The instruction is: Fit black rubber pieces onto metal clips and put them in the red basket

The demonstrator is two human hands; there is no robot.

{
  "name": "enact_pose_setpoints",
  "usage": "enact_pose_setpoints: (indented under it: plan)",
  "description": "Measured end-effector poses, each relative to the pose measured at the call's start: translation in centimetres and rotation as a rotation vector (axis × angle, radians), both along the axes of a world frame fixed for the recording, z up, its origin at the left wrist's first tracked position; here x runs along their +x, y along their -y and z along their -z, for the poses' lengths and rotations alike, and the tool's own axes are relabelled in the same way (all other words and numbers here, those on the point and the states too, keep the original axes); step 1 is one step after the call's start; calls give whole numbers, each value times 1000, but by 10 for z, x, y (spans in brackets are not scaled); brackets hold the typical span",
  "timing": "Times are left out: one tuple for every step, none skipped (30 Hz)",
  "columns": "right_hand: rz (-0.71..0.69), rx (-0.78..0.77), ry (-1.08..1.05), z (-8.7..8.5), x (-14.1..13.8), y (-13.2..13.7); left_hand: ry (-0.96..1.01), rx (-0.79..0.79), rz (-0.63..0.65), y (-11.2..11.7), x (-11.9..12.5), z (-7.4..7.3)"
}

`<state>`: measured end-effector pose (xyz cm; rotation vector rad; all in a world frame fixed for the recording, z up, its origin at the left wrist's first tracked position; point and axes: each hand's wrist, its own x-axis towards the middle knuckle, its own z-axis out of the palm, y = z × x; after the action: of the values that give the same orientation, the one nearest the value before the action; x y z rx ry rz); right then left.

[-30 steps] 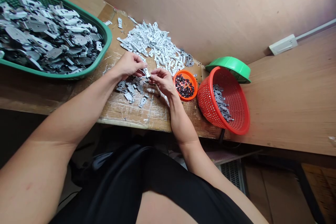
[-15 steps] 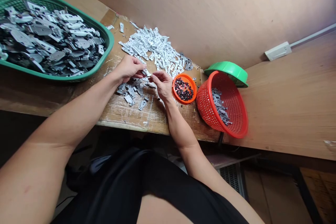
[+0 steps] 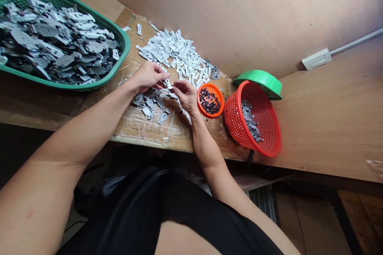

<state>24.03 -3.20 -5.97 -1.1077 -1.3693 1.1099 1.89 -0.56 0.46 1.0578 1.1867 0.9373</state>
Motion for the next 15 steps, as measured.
enact_pose_setpoints:
  plan:
    - [-12, -3, 1, -1, 1, 0, -4, 6, 11, 1, 0, 0]
    - [-28, -6, 1, -3, 2, 0, -9, 16, 22, 1, 0, -1]
    - [-44, -6, 0, -4, 3, 0, -15, 29, 30, 2, 0, -1]
    - [-60, -8, 3, -6, 4, 0, -22, 46, 34, 2, 1, -1]
    - [-72, -14, 10, -7, 4, 0, -32, 65, 35, 2, 1, 0]
    - [-79, -24, 19, -9, 5, -1, -44, 81, 33, 2, 1, 0]
    - [-83, -38, 26, -10, 6, -1, -57, 94, 32, 2, 1, 1]
    - [-81, -55, 26, -10, 6, -2, -67, 101, 30, 1, 1, 2]
    - [-76, -75, 17, -10, 6, -2, -75, 105, 26, 1, 2, 3]
    - [-69, -95, 3, -10, 6, -3, -77, 107, 20, 0, 2, 4]
    - [-60, -114, -13, -10, 6, -3, -75, 108, 10, 0, 2, 4]
    - [-53, -133, -24, -9, 5, -3, -70, 111, -2, 0, 3, 4]
    - [-53, -155, -28, -8, 4, -3, -66, 113, -15, 0, 3, 4]
    - [-62, -179, -27, -7, 4, -3, -64, 117, -27, 0, 3, 4]
    - [-82, -205, -23, -6, 2, -3, -65, 120, -36, 1, 3, 3]
